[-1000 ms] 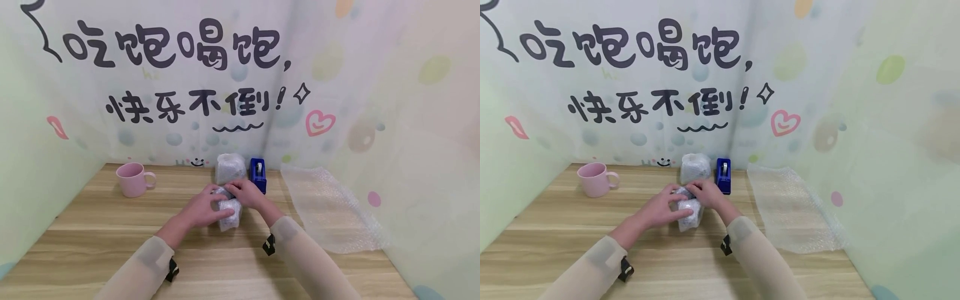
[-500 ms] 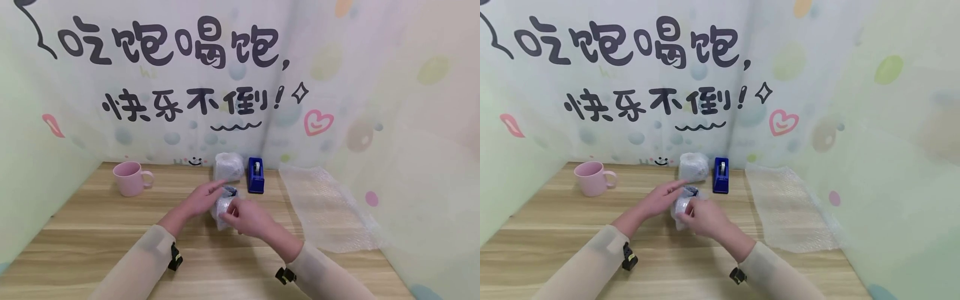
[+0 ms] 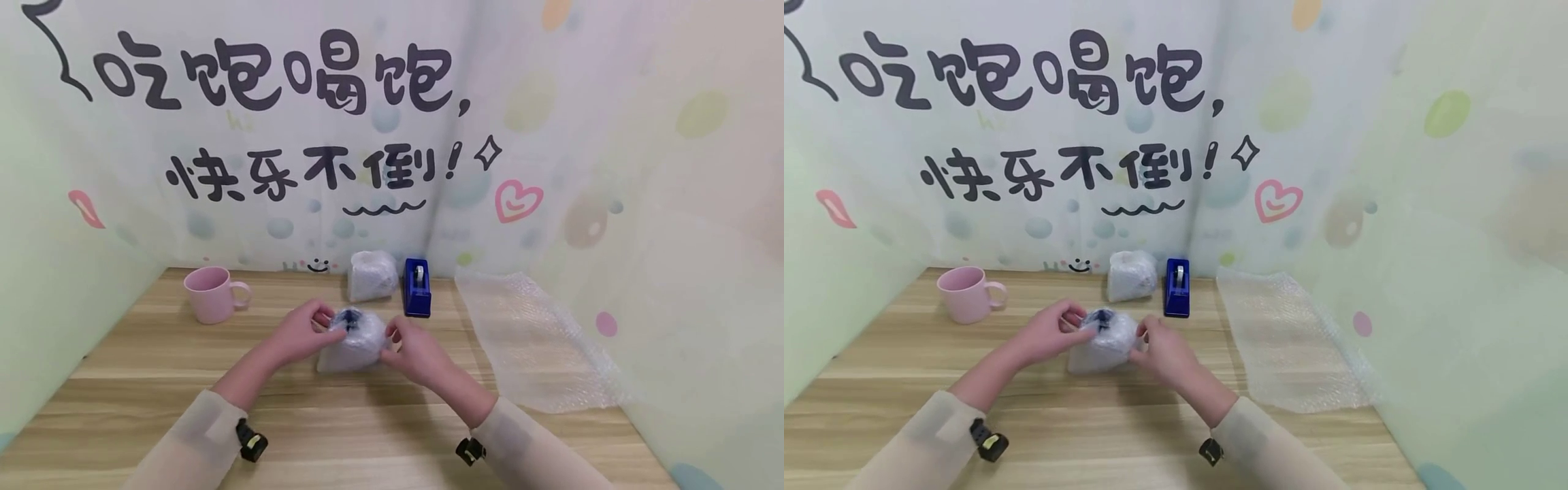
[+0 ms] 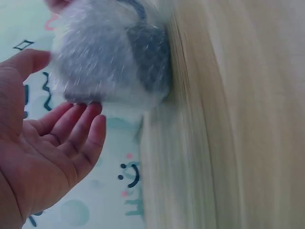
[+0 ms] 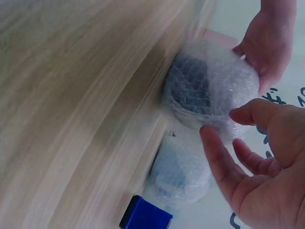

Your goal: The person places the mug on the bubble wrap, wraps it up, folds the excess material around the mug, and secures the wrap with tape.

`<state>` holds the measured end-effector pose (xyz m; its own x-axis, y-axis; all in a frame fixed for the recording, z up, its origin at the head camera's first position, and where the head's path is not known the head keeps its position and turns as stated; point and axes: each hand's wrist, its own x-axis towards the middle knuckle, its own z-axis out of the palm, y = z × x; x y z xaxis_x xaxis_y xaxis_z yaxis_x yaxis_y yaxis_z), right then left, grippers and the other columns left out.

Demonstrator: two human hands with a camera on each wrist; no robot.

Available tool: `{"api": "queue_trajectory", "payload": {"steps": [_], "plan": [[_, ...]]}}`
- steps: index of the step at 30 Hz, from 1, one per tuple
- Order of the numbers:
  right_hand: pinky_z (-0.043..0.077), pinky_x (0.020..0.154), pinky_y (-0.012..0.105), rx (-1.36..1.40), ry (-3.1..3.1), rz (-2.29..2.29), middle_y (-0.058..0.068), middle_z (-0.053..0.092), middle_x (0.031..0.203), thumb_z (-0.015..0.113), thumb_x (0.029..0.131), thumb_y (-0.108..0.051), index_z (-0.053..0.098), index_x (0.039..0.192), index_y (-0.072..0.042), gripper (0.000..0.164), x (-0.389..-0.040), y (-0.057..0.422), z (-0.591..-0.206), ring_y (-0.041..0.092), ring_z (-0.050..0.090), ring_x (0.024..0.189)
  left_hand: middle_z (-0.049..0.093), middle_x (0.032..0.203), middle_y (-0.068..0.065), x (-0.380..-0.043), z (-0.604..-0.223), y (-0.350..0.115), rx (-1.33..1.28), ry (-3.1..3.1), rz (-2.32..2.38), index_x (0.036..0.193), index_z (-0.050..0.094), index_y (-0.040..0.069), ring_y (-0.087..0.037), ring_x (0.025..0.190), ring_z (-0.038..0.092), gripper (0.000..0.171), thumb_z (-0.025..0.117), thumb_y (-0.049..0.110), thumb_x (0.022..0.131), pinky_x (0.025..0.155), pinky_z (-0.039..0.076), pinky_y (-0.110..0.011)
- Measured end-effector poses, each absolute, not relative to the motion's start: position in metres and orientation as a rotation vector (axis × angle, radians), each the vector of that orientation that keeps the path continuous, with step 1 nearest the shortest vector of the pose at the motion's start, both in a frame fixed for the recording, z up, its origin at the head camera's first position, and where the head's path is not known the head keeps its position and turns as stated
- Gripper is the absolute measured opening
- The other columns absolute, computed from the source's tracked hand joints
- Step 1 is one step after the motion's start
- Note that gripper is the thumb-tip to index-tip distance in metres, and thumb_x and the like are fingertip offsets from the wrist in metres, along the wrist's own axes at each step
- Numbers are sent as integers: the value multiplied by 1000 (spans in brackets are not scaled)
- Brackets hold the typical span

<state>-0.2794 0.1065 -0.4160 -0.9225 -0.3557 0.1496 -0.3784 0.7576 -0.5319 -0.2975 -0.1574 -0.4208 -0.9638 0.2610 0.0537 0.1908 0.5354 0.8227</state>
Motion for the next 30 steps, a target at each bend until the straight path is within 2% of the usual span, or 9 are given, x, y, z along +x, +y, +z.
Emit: {"api": "queue_trajectory", "payload": {"steps": [6, 10, 13, 16, 19, 22, 25, 28, 30], "plan": [[64, 80, 35, 591, -2870, 982, 11, 70, 113, 80, 97, -16, 65, 114, -9, 24, -291, 99, -419, 24, 75, 99, 64, 122, -18, -280, -416, -169, 355, 2689, 1397, 142, 56, 1, -24, 94, 69, 71, 94, 27, 87, 78, 60, -35], [64, 84, 37, 613, -2871, 987, 11, 73, 114, 79, 100, -19, 68, 116, -8, 22, -303, 82, -419, 27, 76, 103, 62, 104, -16, -283, -415, -180, 293, 2758, 1400, 147, 58, 1, -22, 78, 61, 69, 91, 21, 89, 66, 54, -33], [64, 88, 38, 600, -2886, 989, 12, 74, 118, 78, 101, -20, 70, 120, -7, 24, -314, 65, -419, 26, 75, 104, 64, 99, -16, -288, -417, -189, 223, 2776, 1419, 153, 54, -1, -22, 72, 64, 70, 85, 17, 93, 63, 57, -33], [64, 86, 36, 568, -2888, 1021, 13, 71, 124, 79, 101, -20, 70, 127, -8, 30, -326, 49, -421, 27, 76, 107, 69, 105, -21, -295, -419, -194, 119, 2817, 1439, 154, 51, -6, -26, 77, 72, 67, 79, 16, 97, 70, 62, -37], [65, 86, 33, 541, -2880, 1091, 16, 66, 129, 79, 100, -16, 68, 138, -8, 40, -339, 35, -425, 27, 77, 112, 72, 118, -29, -304, -421, -197, 12, 2900, 1454, 147, 53, -10, -36, 98, 75, 61, 75, 17, 97, 87, 63, -47], [64, 97, 36, 531, -2895, 1152, 18, 62, 136, 79, 99, -12, 60, 154, -10, 58, -350, 24, -427, 28, 74, 122, 69, 134, -33, -313, -422, -199, -62, 2947, 1482, 145, 54, -10, -46, 122, 69, 59, 71, 19, 97, 105, 57, -56], [58, 112, 40, 535, -2925, 1144, 19, 60, 148, 77, 97, -13, 50, 165, -13, 74, -360, 15, -428, 27, 69, 133, 63, 144, -37, -322, -423, -201, -50, 2990, 1483, 150, 53, -12, -52, 135, 62, 62, 68, 20, 98, 115, 51, -62], [54, 118, 42, 523, -2957, 1144, 20, 55, 158, 77, 96, -16, 44, 169, -15, 80, -368, 9, -429, 27, 65, 141, 64, 144, -36, -334, -425, -203, 10, 3060, 1431, 154, 54, -8, -51, 130, 65, 63, 67, 19, 99, 115, 50, -63], [53, 120, 43, 506, -2970, 1176, 21, 50, 164, 77, 98, -17, 40, 171, -15, 81, -372, 6, -430, 29, 63, 144, 65, 143, -35, -353, -439, -209, 61, 3086, 1407, 156, 54, -7, -45, 119, 70, 65, 67, 23, 100, 109, 54, -61]]}}
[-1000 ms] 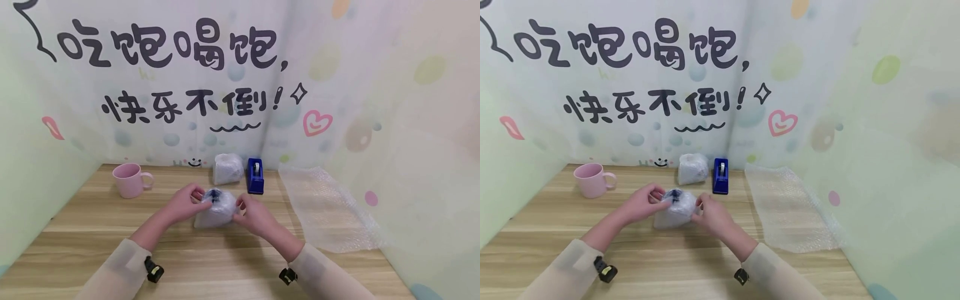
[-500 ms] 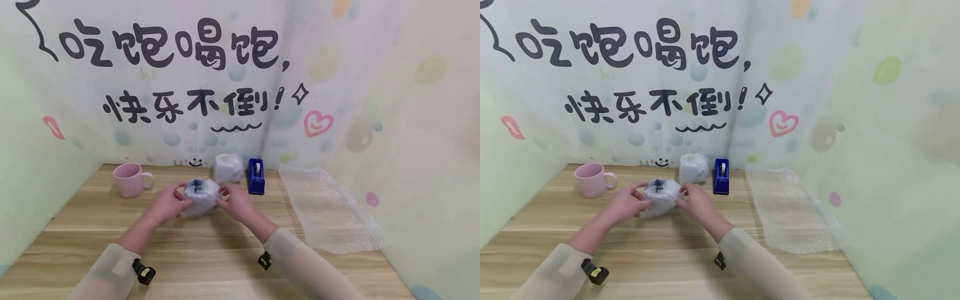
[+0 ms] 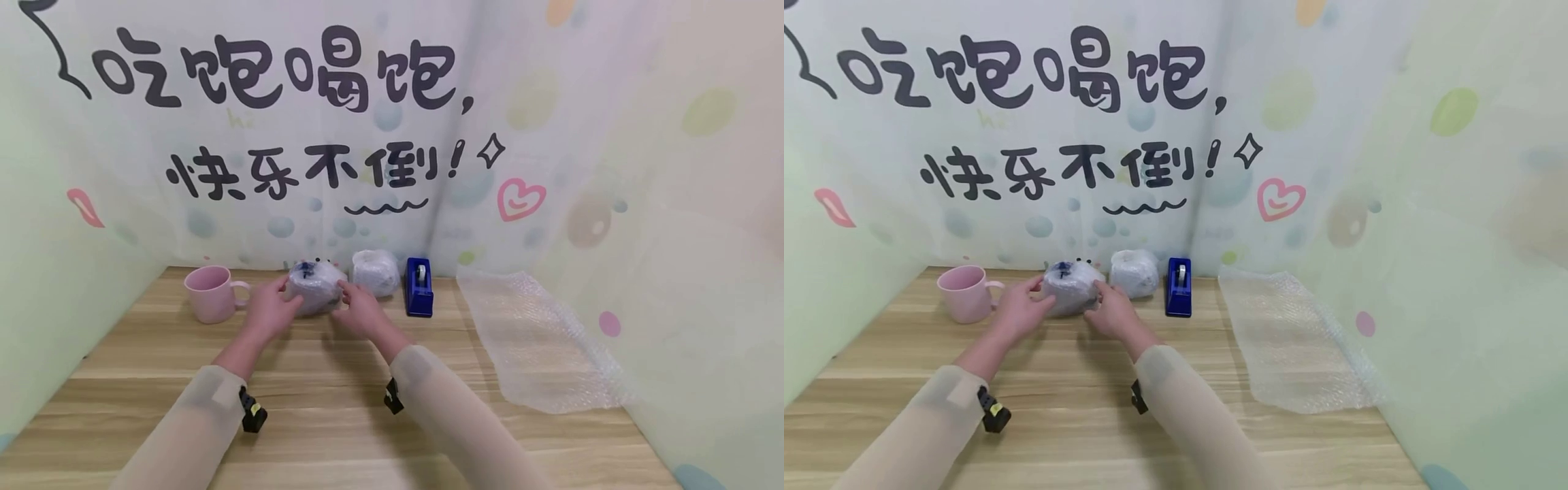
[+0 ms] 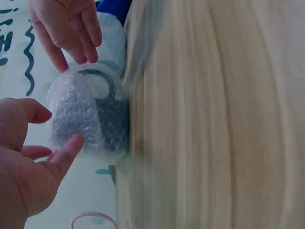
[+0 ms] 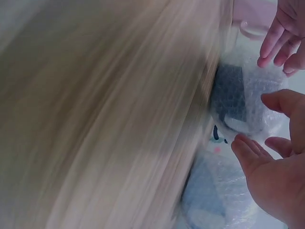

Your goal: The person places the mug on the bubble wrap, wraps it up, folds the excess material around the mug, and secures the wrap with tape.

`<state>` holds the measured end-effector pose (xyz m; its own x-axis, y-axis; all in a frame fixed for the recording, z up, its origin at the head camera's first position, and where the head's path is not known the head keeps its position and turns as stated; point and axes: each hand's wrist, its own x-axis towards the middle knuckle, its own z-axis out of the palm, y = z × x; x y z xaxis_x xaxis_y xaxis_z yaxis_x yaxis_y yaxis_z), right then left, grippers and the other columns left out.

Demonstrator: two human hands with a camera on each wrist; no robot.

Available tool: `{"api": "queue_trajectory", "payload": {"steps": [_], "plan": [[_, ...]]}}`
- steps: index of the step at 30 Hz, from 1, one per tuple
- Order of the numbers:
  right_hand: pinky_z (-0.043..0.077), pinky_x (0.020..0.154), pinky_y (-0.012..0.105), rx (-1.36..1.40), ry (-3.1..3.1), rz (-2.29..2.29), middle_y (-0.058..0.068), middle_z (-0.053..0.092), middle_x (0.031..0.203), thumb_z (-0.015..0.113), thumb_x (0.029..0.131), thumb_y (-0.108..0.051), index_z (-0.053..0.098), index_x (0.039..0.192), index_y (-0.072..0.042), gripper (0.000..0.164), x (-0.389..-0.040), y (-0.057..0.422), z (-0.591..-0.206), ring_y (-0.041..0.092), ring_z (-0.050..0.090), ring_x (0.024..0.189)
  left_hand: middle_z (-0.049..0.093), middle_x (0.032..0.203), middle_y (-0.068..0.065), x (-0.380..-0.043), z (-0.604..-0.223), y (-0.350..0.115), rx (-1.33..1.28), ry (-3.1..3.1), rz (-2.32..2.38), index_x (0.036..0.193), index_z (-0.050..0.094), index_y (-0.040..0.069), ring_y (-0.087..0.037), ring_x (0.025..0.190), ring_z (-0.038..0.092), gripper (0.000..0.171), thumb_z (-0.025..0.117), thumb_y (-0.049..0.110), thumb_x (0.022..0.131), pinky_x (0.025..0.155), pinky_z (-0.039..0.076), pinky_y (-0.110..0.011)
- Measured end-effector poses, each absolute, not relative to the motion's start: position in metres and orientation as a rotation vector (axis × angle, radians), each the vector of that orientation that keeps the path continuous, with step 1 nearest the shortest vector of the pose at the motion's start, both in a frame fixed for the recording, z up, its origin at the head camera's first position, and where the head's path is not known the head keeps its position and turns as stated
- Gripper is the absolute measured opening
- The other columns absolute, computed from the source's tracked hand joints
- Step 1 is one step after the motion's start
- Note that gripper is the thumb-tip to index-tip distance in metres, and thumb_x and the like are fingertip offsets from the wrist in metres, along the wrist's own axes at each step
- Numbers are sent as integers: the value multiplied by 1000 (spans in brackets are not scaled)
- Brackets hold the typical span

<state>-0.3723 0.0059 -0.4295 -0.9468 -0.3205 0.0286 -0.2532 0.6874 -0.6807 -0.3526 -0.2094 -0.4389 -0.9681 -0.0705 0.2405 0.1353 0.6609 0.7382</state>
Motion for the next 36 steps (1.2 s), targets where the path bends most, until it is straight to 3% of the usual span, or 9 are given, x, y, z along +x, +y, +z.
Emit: {"api": "queue_trajectory", "payload": {"steps": [2, 4, 7, 10, 14, 17, 25, 29, 36], "plan": [[51, 122, 45, -472, 2775, -1123, 23, 48, 166, 77, 99, -18, 36, 172, -13, 83, -376, 4, -431, 32, 61, 146, 63, 148, -33, -359, -440, -209, -72, -2638, -1235, 160, 48, -6, -41, 116, 71, 68, 66, 23, 101, 108, 55, -58], [50, 123, 48, -484, 2750, -1137, 25, 48, 167, 77, 100, -19, 32, 173, -11, 86, -380, 3, -433, 36, 59, 148, 53, 160, -32, -364, -439, -208, -91, -2648, -1337, 164, 38, -7, -41, 129, 68, 73, 64, 22, 102, 114, 54, -56], [48, 124, 52, -504, 2690, -1181, 26, 52, 164, 77, 101, -18, 26, 174, -9, 89, -385, 3, -435, 41, 57, 148, 31, 174, -34, -357, -426, -201, -123, -2657, -1501, 169, 22, -10, -48, 152, 51, 79, 61, 16, 105, 125, 46, -55], [45, 127, 52, -500, 2636, -1215, 24, 40, 174, 75, 103, -16, 21, 176, -9, 90, -388, 4, -435, 42, 55, 150, 20, 177, -34, -361, -426, -199, -187, -2670, -1578, 170, 16, -9, -49, 159, 38, 81, 60, 16, 107, 129, 39, -56], [32, 135, 50, -487, 2631, -1211, 16, 20, 183, 73, 104, -15, 22, 176, -10, 88, -393, 6, -435, 38, 38, 164, 24, 174, -37, -363, -427, -198, -240, -2714, -1577, 172, 16, -6, -51, 160, 35, 81, 60, 19, 108, 130, 36, -58], [25, 138, 49, -504, 2650, -1179, 15, 19, 183, 72, 104, -16, 24, 175, -8, 86, -395, 8, -435, 36, 25, 169, 27, 173, -38, -363, -429, -198, -288, -2723, -1576, 171, 20, -6, -52, 160, 35, 77, 60, 18, 109, 129, 37, -60], [53, 118, 49, -651, 2745, -1056, 19, 59, 161, 69, 104, -17, 48, 164, -3, 65, -378, 42, -406, 38, 66, 138, 34, 165, -41, -352, -430, -200, -325, -2678, -1406, 163, 39, -8, -58, 146, 52, 66, 61, 11, 104, 117, 51, -62], [57, 114, 48, -704, 2818, -966, 18, 71, 146, 67, 104, -16, 62, 149, 1, 48, -361, 85, -381, 34, 70, 133, 46, 155, -39, -336, -427, -201, -477, -2656, -1228, 155, 51, -9, -56, 136, 60, 58, 66, 9, 102, 108, 58, -62], [62, 96, 48, -595, 2953, -774, 20, 78, 119, 63, 104, -12, 72, 128, 5, 31, -337, 190, -369, 25, 77, 97, 59, 147, -27, -297, -424, -199, -693, -2666, -1160, 149, 60, -3, -48, 130, 67, 46, 66, 9, 105, 101, 62, -61]]}}
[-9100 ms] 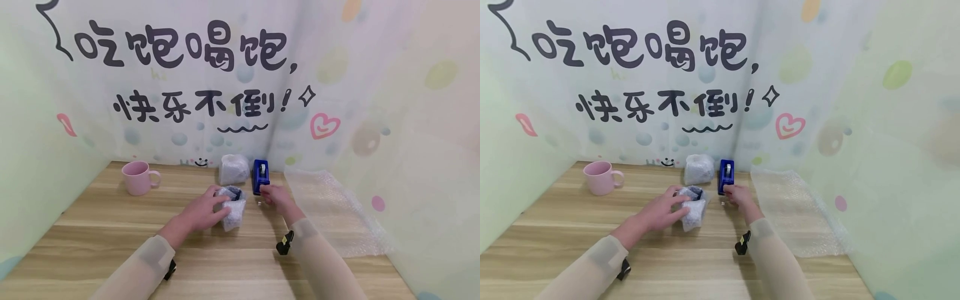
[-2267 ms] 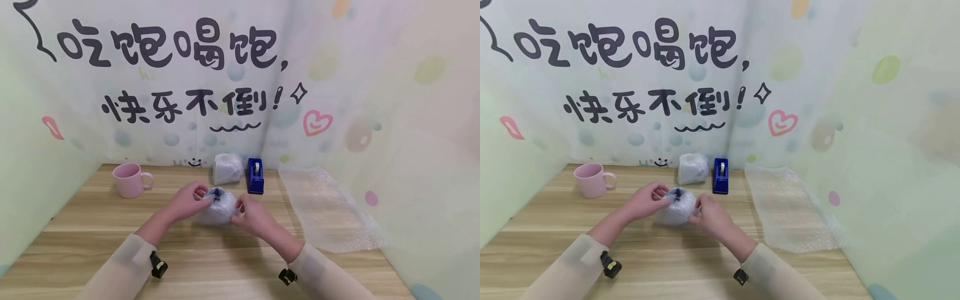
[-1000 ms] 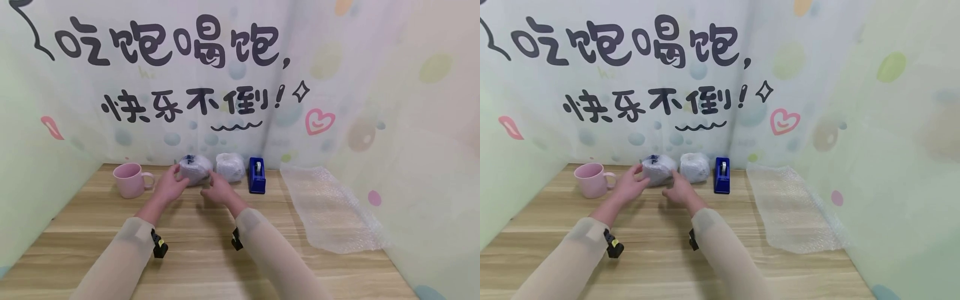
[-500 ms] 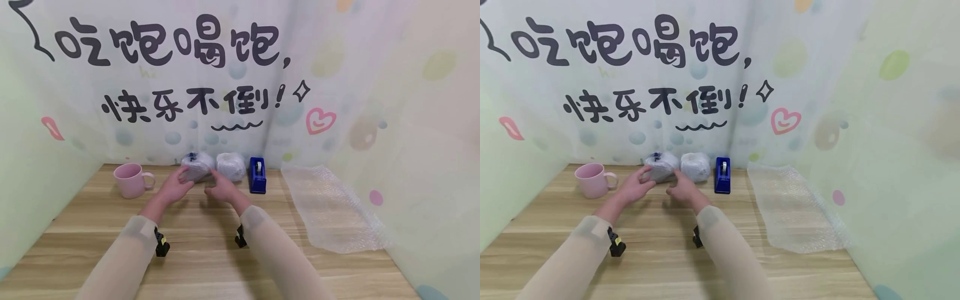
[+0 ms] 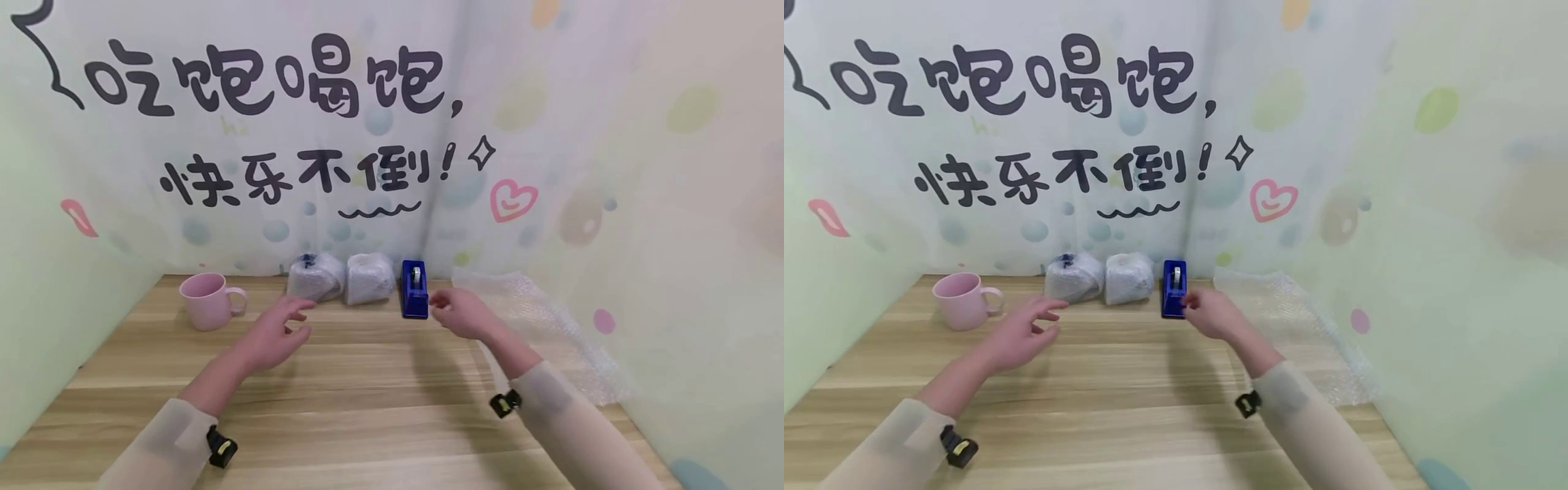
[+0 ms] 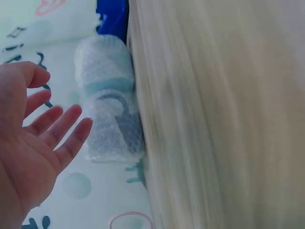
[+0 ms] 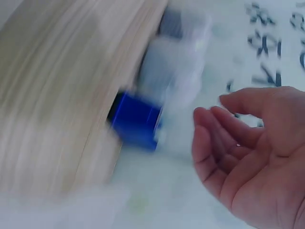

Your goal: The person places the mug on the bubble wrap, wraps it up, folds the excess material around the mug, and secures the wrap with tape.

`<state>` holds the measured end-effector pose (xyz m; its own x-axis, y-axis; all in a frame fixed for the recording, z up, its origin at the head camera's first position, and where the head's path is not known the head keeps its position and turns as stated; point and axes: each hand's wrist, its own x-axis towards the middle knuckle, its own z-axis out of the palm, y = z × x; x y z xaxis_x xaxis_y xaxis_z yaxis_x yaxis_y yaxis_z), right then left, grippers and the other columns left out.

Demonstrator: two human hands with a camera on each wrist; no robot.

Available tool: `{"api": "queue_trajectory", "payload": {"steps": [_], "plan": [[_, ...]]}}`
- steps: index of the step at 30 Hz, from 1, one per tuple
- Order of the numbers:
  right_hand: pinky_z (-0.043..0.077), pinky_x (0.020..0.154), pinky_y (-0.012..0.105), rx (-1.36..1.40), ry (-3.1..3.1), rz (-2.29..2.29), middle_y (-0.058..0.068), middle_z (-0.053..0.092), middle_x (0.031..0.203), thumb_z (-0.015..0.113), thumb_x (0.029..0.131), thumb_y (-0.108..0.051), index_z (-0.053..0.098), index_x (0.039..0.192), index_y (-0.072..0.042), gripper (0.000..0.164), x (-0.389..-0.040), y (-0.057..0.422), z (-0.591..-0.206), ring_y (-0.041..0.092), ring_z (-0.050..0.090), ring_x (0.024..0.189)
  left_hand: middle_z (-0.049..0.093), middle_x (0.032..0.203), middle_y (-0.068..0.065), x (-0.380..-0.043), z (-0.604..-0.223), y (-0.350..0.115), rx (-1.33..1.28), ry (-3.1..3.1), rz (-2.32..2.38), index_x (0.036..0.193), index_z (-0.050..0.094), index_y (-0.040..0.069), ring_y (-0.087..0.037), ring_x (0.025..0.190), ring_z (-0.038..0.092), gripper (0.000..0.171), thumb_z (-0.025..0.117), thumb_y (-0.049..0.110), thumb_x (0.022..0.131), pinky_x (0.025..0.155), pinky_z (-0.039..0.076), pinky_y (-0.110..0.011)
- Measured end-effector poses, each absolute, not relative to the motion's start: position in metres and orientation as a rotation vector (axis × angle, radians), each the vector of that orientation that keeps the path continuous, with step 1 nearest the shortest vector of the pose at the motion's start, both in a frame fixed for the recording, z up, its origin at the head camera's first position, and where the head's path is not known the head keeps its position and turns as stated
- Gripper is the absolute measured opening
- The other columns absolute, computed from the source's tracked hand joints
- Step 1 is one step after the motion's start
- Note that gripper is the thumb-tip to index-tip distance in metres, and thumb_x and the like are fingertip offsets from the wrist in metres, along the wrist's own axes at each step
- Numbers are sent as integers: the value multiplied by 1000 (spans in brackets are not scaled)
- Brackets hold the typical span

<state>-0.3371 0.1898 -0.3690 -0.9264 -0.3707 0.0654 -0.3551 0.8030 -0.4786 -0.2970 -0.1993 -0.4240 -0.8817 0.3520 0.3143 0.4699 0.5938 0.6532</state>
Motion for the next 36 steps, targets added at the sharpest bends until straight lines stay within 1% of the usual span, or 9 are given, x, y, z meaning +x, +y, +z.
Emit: {"api": "queue_trajectory", "payload": {"steps": [4, 7, 12, 15, 18, 20, 26, 31, 36], "plan": [[63, 78, 41, -396, 2941, -669, 20, 77, 109, 60, 104, -7, 71, 123, 7, 26, -323, 246, -378, 22, 73, 83, 66, 143, -20, -278, -423, -199, -758, -2702, -1107, 145, 66, 2, -43, 127, 69, 40, 66, 10, 106, 100, 62, -60], [61, 66, 35, -221, 2869, -634, 16, 73, 95, 67, 101, -7, 70, 117, 7, 21, -312, 276, -394, 21, 69, 76, 69, 140, -16, -267, -425, -200, -818, -2716, -1088, 141, 68, 4, -40, 123, 71, 37, 68, 11, 105, 96, 63, -55], [58, 56, 31, -73, 2810, -602, 4, 61, 69, 83, 95, -18, 65, 90, -1, 25, -302, 300, -424, 17, 59, 61, 72, 133, -13, -259, -431, -203, -893, -2706, -1079, 135, 72, 6, -38, 118, 73, 31, 70, 12, 104, 90, 63, -45], [53, 57, 31, -67, 2845, -591, 4, 57, 64, 82, 94, -17, 61, 84, -4, 26, -303, 301, -437, 16, 56, 58, 72, 133, -10, -258, -432, -204, -887, -2715, -1092, 134, 72, 9, -36, 118, 73, 30, 69, 13, 105, 90, 62, -42], [52, 66, 35, -141, 2924, -532, 9, 66, 78, 72, 96, -11, 66, 101, 3, 15, -306, 299, -442, 21, 61, 70, 72, 132, -7, -258, -432, -203, -883, -2716, -1108, 131, 73, 11, -34, 119, 73, 26, 69, 13, 105, 90, 62, -41], [54, 72, 38, -198, 2976, -509, 13, 70, 89, 66, 96, -6, 65, 117, 8, 25, -306, 297, -444, 23, 62, 78, 72, 130, -5, -257, -431, -202, -885, -2710, -1106, 128, 75, 13, -32, 119, 73, 24, 69, 13, 105, 89, 63, -39], [37, 61, 32, -282, 3195, -686, 1, 49, 71, 59, 91, 8, 54, 150, 8, 58, -303, 293, -442, 15, 42, 65, 73, 130, -6, -256, -428, -201, -882, -2705, -1138, 126, 76, 13, -34, 122, 72, 21, 67, 13, 107, 90, 63, -34], [43, 65, 29, -545, 3371, -809, 2, 53, 81, 67, 90, 10, 62, 152, -3, 63, -285, 266, -417, 11, 45, 73, 72, 131, -9, -258, -420, -207, -812, -2692, -1185, 130, 74, 10, -36, 124, 70, 23, 67, 10, 108, 90, 61, -31], [40, 53, 19, -1076, 3318, -753, -4, 48, 84, 70, 86, 13, 67, 151, -14, 70, -264, 233, -407, 0, 36, 66, 69, 135, -15, -261, -415, -211, -704, -2660, -1174, 138, 71, 6, -36, 125, 70, 31, 67, 10, 108, 90, 61, -33]]}}
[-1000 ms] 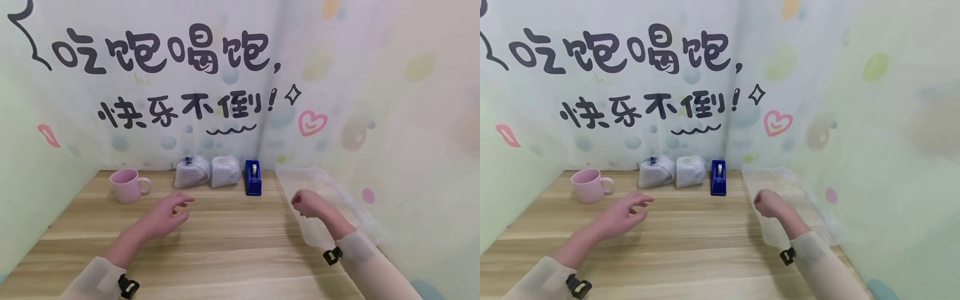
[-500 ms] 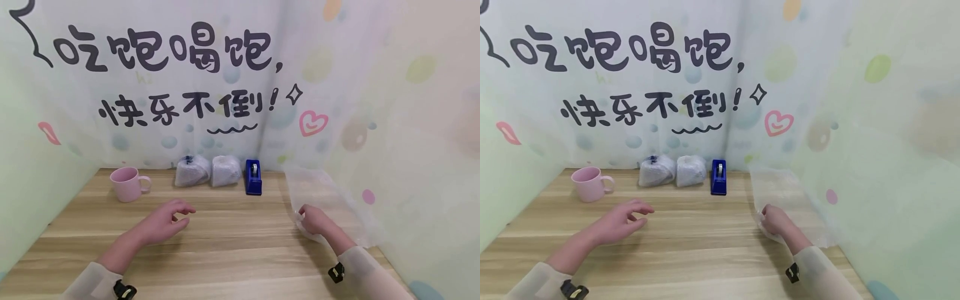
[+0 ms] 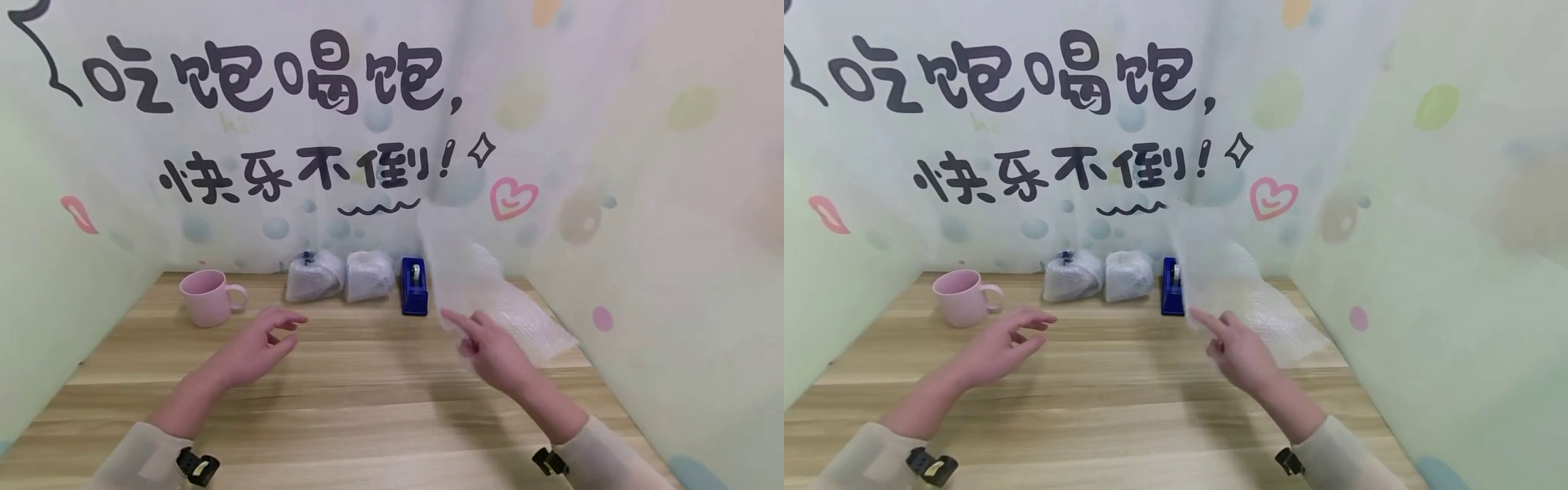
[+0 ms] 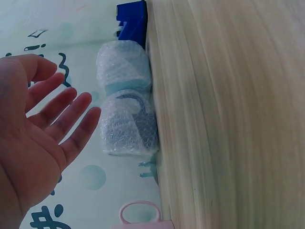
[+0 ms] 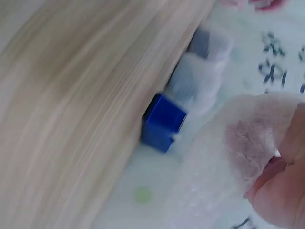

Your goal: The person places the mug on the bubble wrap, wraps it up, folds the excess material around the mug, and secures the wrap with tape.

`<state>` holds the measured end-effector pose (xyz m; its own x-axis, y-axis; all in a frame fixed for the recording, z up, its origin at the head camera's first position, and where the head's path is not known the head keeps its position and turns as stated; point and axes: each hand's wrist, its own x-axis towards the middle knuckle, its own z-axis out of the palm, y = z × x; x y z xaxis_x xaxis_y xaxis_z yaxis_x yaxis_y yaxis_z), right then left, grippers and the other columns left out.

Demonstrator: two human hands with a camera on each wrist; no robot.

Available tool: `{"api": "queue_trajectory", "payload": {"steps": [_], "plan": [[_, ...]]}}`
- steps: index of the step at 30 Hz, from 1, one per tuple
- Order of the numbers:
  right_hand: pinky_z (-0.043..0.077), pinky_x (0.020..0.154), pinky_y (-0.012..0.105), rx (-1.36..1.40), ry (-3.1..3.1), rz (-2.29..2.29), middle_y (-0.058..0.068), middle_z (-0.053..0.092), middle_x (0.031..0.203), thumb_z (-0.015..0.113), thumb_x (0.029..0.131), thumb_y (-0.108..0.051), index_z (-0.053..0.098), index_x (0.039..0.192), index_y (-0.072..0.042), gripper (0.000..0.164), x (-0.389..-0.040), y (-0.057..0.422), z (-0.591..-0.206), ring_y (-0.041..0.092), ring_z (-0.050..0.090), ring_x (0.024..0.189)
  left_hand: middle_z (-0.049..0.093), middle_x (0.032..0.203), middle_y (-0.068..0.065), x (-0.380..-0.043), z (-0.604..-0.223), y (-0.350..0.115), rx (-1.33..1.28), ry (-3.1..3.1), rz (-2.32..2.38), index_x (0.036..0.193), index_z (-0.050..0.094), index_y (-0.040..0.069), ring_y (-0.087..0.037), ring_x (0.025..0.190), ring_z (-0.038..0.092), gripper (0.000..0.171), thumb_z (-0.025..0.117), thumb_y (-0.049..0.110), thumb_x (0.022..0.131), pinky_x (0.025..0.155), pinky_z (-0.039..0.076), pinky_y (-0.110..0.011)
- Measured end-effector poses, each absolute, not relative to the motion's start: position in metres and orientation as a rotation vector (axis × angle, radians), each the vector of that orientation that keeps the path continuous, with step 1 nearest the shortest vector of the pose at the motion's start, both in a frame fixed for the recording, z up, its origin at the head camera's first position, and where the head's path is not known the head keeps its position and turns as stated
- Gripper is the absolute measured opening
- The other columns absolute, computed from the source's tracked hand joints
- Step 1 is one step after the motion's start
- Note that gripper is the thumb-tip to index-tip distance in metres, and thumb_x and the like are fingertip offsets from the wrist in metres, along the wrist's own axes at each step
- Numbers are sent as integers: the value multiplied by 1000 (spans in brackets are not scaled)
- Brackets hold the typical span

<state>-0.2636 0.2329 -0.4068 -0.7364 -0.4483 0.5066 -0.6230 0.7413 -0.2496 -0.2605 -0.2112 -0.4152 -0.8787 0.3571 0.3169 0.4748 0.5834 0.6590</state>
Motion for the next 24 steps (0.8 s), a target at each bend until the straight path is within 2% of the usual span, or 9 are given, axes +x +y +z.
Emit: {"api": "queue_trajectory", "payload": {"steps": [3, 4, 9, 11, 13, 15, 18, 21, 24], "plan": [[37, 51, 14, 1078, -2377, 408, -6, 49, 86, 72, 84, 9, 72, 146, -20, 69, -258, 220, -411, -2, 35, 64, 67, 140, -22, -262, -414, -213, -634, -2573, -1221, 143, 67, 1, -38, 126, 69, 34, 63, 10, 110, 89, 60, -31], [37, 51, 13, 1154, -2328, 355, -6, 50, 87, 74, 83, 7, 73, 145, -21, 68, -256, 217, -413, -1, 36, 65, 66, 142, -23, -262, -414, -214, -605, -2528, -1247, 144, 65, 0, -35, 126, 68, 35, 62, 10, 110, 89, 58, -27], [38, 62, 15, 1475, -2172, 151, -7, 54, 88, 73, 79, 5, 77, 139, -27, 68, -252, 205, -424, 6, 43, 72, 64, 142, -26, -264, -411, -214, -501, -2267, -1361, 144, 62, -5, -4, 121, 60, 35, 56, 6, 112, 88, 48, -12], [39, 66, 16, 1577, -2147, 103, -8, 54, 87, 75, 79, 5, 78, 138, -30, 69, -250, 201, -429, 6, 43, 74, 67, 140, -24, -264, -408, -215, -517, -2267, -1341, 141, 66, -3, -3, 120, 60, 32, 57, 7, 111, 90, 51, -13], [40, 69, 16, 1667, -2146, 108, -9, 54, 86, 80, 80, 5, 78, 137, -31, 68, -247, 198, -433, 6, 44, 75, 70, 138, -19, -263, -408, -217, -585, -2386, -1270, 139, 69, 2, -14, 121, 67, 30, 62, 12, 111, 93, 58, -23], [43, 72, 14, 1742, -2149, 127, -10, 57, 86, 83, 83, 3, 78, 137, -32, 65, -245, 196, -437, 4, 46, 77, 71, 141, -16, -262, -411, -219, -708, -2576, -1160, 139, 71, 7, -31, 127, 69, 34, 69, 22, 108, 100, 62, -42], [44, 76, 11, 1837, -2199, 169, -11, 61, 88, 83, 89, 0, 77, 139, -30, 59, -243, 193, -441, 2, 48, 79, 60, 155, -23, -259, -420, -219, -928, -2863, -998, 148, 65, 9, -53, 141, 58, 60, 82, 38, 99, 114, 50, -69], [48, 84, 10, 1903, -2391, 216, -8, 66, 96, 79, 97, -9, 72, 147, -28, 54, -244, 194, -441, 2, 53, 87, 46, 164, -35, -256, -432, -218, -1028, -3024, -884, 157, 56, 3, -61, 152, 41, 91, 94, 41, 84, 122, 35, -78], [55, 97, 22, 1738, -2751, 317, -3, 68, 118, 77, 102, -29, 63, 157, -25, 57, -250, 198, -438, 6, 60, 105, 41, 166, -37, -253, -439, -217, -990, -3123, -819, 162, 48, 0, -64, 153, 36, 110, 100, 41, 74, 122, 32, -79]]}}
